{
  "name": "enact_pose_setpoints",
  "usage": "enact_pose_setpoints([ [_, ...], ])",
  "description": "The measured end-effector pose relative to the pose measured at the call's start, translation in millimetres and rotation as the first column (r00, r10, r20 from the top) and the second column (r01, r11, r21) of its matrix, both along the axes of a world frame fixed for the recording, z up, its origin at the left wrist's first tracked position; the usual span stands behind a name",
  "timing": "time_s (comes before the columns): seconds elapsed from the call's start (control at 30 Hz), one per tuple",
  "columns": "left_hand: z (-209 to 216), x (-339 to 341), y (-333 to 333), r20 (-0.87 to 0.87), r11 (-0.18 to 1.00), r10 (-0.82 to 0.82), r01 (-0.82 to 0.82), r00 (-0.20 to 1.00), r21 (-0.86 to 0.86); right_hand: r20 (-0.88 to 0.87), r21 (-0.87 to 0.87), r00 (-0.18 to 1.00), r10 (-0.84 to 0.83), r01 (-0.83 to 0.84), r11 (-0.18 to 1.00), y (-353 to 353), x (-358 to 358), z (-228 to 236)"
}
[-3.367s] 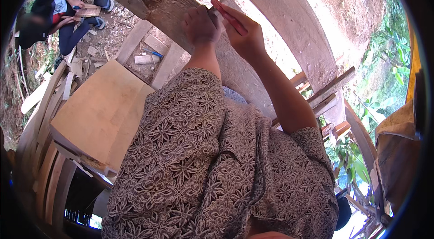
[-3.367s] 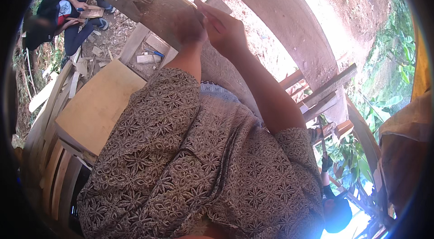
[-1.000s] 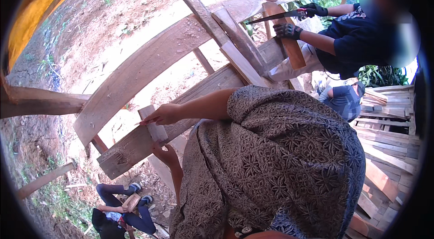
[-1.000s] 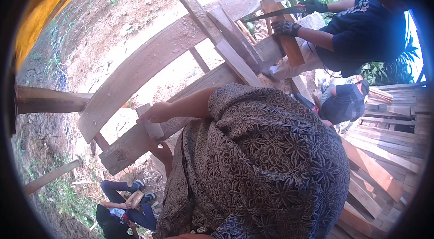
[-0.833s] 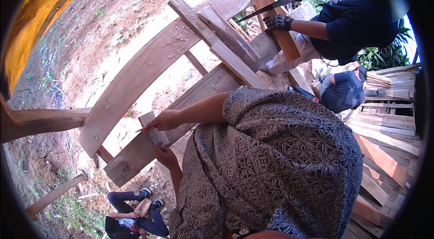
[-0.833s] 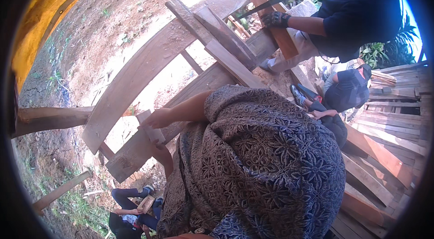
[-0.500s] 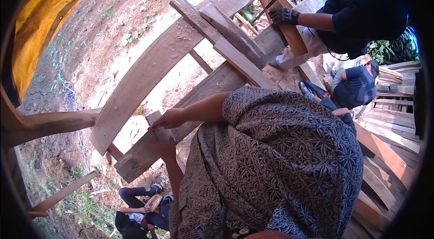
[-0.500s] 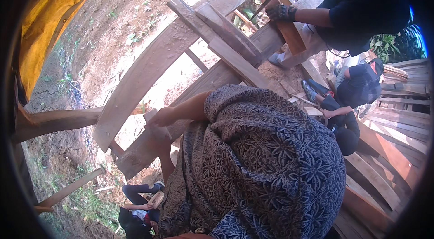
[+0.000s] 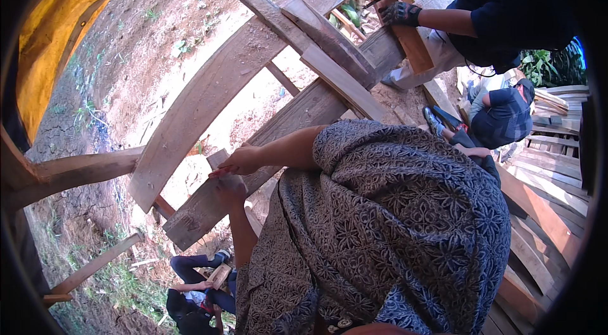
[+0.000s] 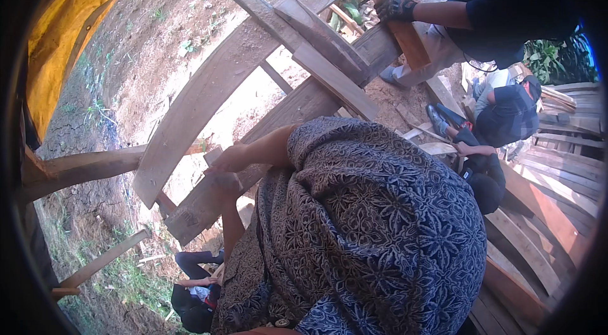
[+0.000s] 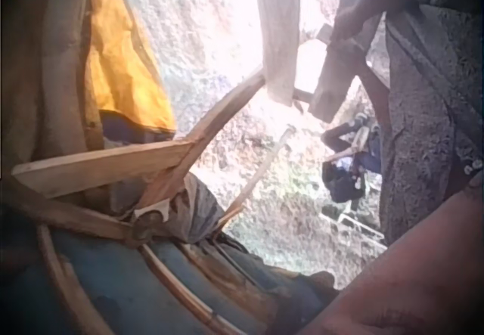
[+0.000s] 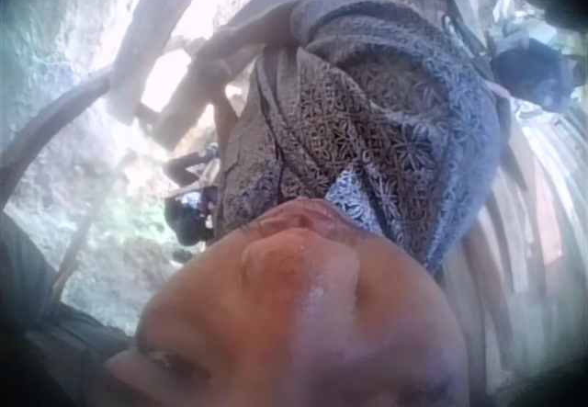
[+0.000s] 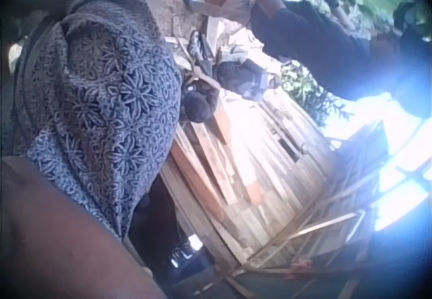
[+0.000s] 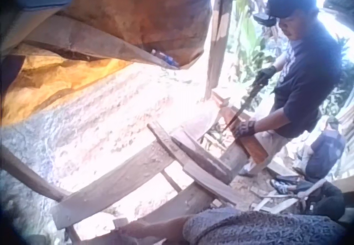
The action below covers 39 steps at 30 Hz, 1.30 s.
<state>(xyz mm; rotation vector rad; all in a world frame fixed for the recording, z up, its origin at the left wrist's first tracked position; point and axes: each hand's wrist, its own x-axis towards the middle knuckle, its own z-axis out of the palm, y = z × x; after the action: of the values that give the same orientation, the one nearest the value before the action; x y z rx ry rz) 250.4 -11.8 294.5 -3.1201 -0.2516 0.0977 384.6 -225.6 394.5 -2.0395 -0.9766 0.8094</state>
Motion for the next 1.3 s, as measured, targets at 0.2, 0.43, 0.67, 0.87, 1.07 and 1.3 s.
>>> enact_pose_setpoints([
  [0.2,11,7,-20,-0.034,0.98,0.125,-0.129,0.992,-0.15,-0.03,0.153,0.999,-0.023,0.027,0.988,-28,3,-66],
  [0.43,16,6,-22,-0.095,0.934,0.253,-0.269,0.963,-0.237,0.015,0.043,1.0,-0.011,0.01,0.999,-31,9,-51],
  [0.67,2,18,-14,-0.114,0.937,0.293,-0.309,0.949,-0.162,0.025,0.011,0.999,0.041,-0.041,0.999,-14,20,-29],
  [0.87,-15,17,-13,0.007,0.947,0.27,-0.264,0.963,-0.182,-0.032,0.034,0.997,0.072,-0.071,0.997,12,28,-28],
  [1.07,-72,2,54,-0.329,0.977,0.207,-0.209,0.921,0.029,-0.06,0.062,0.98,0.191,-0.187,0.98,44,33,-31],
  [1.3,-56,31,12,-0.439,0.876,0.416,-0.48,0.796,-0.042,-0.178,0.077,0.971,0.157,-0.145,0.986,10,48,-36],
])
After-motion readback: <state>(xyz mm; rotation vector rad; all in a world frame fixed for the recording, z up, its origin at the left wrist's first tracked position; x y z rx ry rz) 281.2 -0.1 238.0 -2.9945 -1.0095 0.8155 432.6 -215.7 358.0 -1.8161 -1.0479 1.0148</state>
